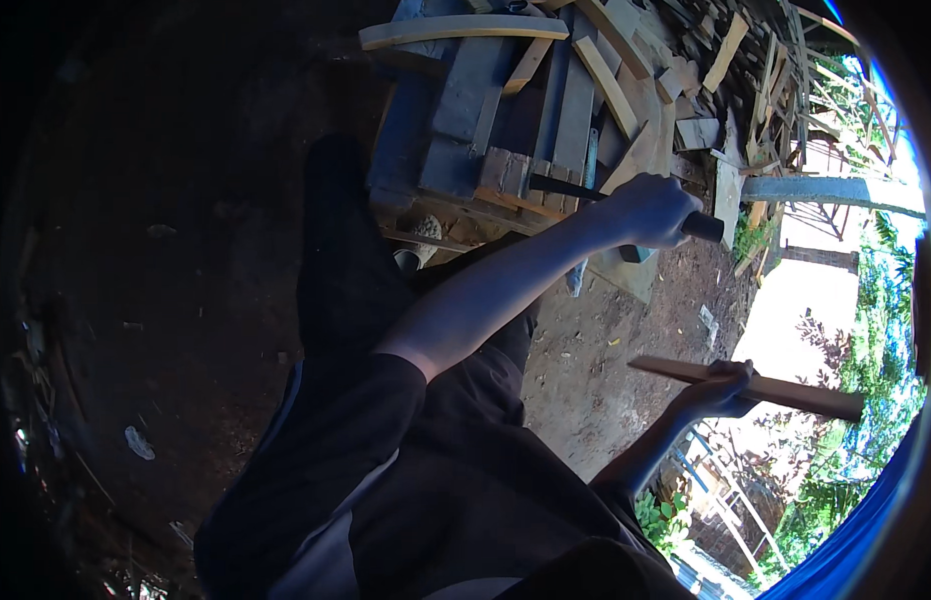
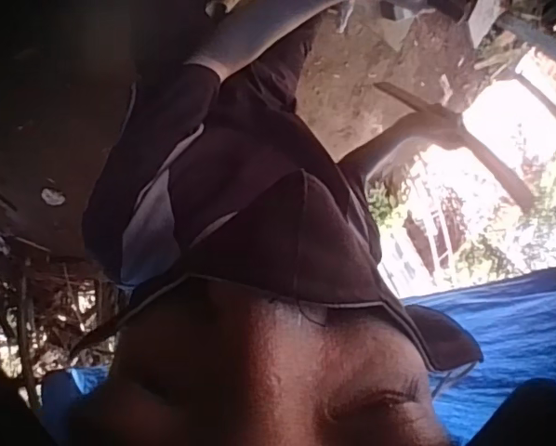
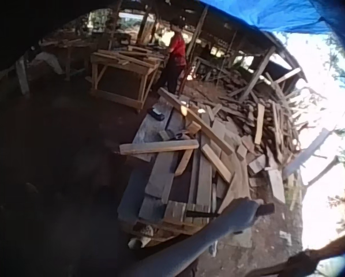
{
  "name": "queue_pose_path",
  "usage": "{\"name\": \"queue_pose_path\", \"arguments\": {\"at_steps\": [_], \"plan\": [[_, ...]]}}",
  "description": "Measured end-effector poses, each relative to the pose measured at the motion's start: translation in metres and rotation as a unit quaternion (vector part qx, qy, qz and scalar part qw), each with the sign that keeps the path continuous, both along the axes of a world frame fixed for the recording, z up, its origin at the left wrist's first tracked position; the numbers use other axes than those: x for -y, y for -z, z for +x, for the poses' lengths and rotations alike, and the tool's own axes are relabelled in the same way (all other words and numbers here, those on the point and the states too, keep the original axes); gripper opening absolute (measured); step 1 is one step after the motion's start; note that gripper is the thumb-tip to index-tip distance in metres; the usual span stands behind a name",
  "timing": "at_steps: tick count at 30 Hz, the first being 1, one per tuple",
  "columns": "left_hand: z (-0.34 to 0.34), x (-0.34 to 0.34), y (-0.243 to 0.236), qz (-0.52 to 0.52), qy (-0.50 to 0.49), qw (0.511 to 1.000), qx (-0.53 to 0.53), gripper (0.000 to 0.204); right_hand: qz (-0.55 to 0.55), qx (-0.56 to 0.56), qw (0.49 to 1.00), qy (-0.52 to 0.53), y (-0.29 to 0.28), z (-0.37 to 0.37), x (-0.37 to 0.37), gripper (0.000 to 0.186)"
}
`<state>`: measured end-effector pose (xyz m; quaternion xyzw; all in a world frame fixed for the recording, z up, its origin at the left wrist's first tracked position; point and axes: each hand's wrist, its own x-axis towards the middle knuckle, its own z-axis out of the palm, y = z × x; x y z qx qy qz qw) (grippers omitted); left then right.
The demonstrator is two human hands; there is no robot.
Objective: Chiseling and marking wood pieces in a workshop environment.
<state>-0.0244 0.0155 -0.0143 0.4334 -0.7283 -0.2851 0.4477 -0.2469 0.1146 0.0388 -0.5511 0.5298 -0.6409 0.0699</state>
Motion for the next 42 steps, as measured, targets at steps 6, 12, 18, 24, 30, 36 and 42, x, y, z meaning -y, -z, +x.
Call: {"name": "queue_pose_path", "arguments": {"at_steps": [6,12,18,24,30,36,42], "plan": [[-0.009,0.009,0.018,0.002,-0.009,0.999,0.041,0.019,0.237,-0.083,0.968,0.014,0.01,0.002,-0.002,0.018],[-0.023,0.012,0.033,-0.028,-0.015,0.995,0.098,0.018,0.327,-0.085,0.941,-0.035,0.032,0.003,-0.01,0.013],[-0.026,0.002,0.031,-0.054,-0.033,0.99,0.126,0.018,0.202,0.083,0.976,-0.007,0.047,-0.003,-0.009,0.013],[-0.003,-0.024,-0.004,-0.132,-0.067,0.988,0.044,0.021,0.171,0.101,0.98,-0.03,0.047,0.009,-0.018,0.014],[0.006,-0.03,-0.016,-0.129,-0.066,0.989,-0.012,0.021,0.208,0.053,0.977,-0.018,0.046,0.015,-0.018,0.015],[0.015,-0.03,-0.014,-0.084,-0.064,0.994,-0.018,0.022,0.225,0.043,0.973,-0.024,0.048,0.021,-0.018,0.014],[0.02,-0.03,-0.016,-0.048,-0.054,0.997,-0.03,0.024,0.22,0.039,0.974,-0.023,0.049,0.028,-0.018,0.014]]}}
